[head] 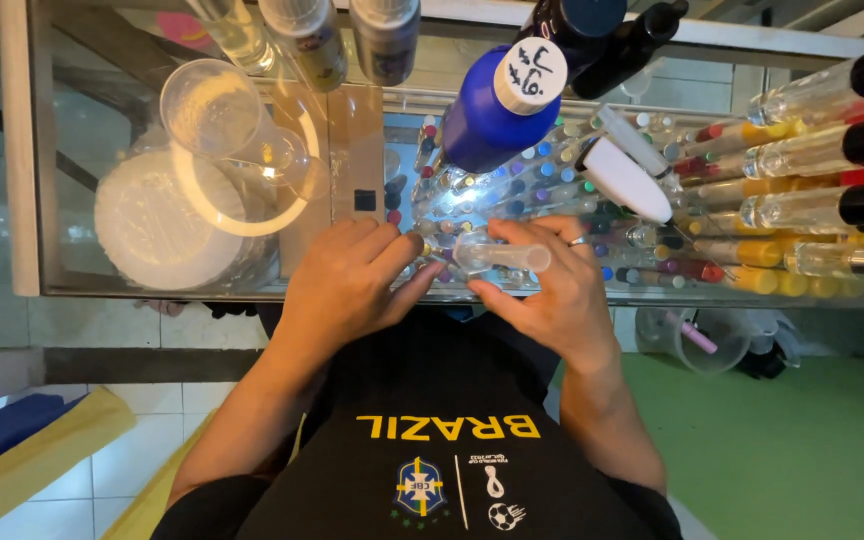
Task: The person pours a clear liquid from a white bottle into a small plastic cup. They then use a syringe to draw a blue liquid from a blue bottle and transfer it into the same cup.
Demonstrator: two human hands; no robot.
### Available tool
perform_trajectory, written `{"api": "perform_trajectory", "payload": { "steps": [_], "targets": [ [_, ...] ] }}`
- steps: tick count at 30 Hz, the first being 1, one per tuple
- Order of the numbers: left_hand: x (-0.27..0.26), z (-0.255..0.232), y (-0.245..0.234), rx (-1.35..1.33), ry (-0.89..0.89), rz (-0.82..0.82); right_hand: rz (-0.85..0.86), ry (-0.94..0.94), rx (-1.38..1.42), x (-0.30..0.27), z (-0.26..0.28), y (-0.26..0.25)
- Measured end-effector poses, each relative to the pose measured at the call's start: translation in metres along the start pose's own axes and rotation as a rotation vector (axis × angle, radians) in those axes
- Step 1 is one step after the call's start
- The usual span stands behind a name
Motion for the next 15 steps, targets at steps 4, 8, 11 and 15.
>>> {"api": "perform_trajectory", "payload": {
  "steps": [4,8,11,15],
  "targets": [
    [-0.002,0.0014,0.0007,0.012,-0.012,0.019,0.012,-0.009,-0.005,0.0018,0.0004,0.0013],
    [-0.0025,0.001,0.0014,0.016,-0.023,0.034,0.041,-0.013,-0.047,0.0009,-0.0004,0.0015],
    [-0.0002,0.0008,0.0018,0.024,-0.023,0.044,0.066,-0.014,-0.005,0.0048,-0.0004,0.0006],
    [0.0003,0.0012,0.0025,0.073,-0.022,0.035,0.063,-0.032,-0.011,0.0,-0.0067,0.0021]
  ]
}}
Point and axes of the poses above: each hand's wrist, its own x-axis towards the middle knuckle, its own y-axis out of the palm, z = x × y, the point moved 3 cm from there along x, towards the middle knuckle, and after that the axes turned 5 degrees about x, right-handed, at the moved point
